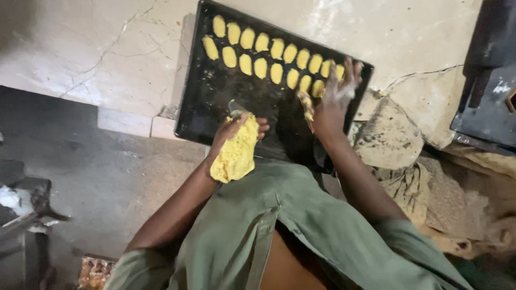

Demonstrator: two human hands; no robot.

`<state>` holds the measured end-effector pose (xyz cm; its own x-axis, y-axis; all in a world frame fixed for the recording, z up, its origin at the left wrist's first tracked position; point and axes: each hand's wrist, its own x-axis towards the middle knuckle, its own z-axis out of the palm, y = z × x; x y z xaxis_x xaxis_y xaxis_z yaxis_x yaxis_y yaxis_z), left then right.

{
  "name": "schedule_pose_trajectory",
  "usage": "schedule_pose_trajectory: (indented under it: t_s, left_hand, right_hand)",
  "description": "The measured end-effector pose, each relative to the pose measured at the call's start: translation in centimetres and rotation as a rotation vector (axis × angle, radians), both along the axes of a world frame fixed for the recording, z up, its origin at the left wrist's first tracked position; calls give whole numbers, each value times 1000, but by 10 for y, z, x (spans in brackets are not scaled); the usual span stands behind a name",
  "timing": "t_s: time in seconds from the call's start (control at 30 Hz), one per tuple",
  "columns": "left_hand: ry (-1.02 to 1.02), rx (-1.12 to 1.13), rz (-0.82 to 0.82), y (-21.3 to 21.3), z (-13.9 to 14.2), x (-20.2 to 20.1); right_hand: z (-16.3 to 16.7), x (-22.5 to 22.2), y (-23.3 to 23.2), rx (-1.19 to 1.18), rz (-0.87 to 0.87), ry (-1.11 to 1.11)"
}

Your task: The person repeatedly pinches off small pieces of yellow dough and places them in neat rows on a black baking tray. They continue this process across multiple trays, filling each with uniformly shaped dough pieces.

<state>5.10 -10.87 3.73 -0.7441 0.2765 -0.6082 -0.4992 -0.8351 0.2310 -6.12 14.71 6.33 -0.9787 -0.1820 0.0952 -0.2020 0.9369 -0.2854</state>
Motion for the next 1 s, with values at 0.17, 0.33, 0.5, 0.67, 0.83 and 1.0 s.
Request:
schedule_pose_trajectory:
  t_s: [0.17, 0.33, 0.5, 0.67, 0.83, 1.0]
  left_hand:
    - [-95, 59, -100, -24, -13, -16]
    - [-22, 123, -89, -43, -19, -25]
    - [-97, 276, 52, -63, -24, -42]
    - [-63, 276, 167, -61, -41, -69]
    - [-14, 244, 291, -48, -29, -52]
    - [2, 319, 121, -50, -31, -53]
  right_hand:
    - [25, -41, -66, 228, 150, -122]
    - [44, -52, -102, -349, 466, -802]
    - [11, -84, -162, -176, 872, -603]
    - [-18, -92, -208, 39, 879, -479]
    - [-8, -82, -207, -30, 735, -420]
    - [11, -94, -187, 32, 940, -670]
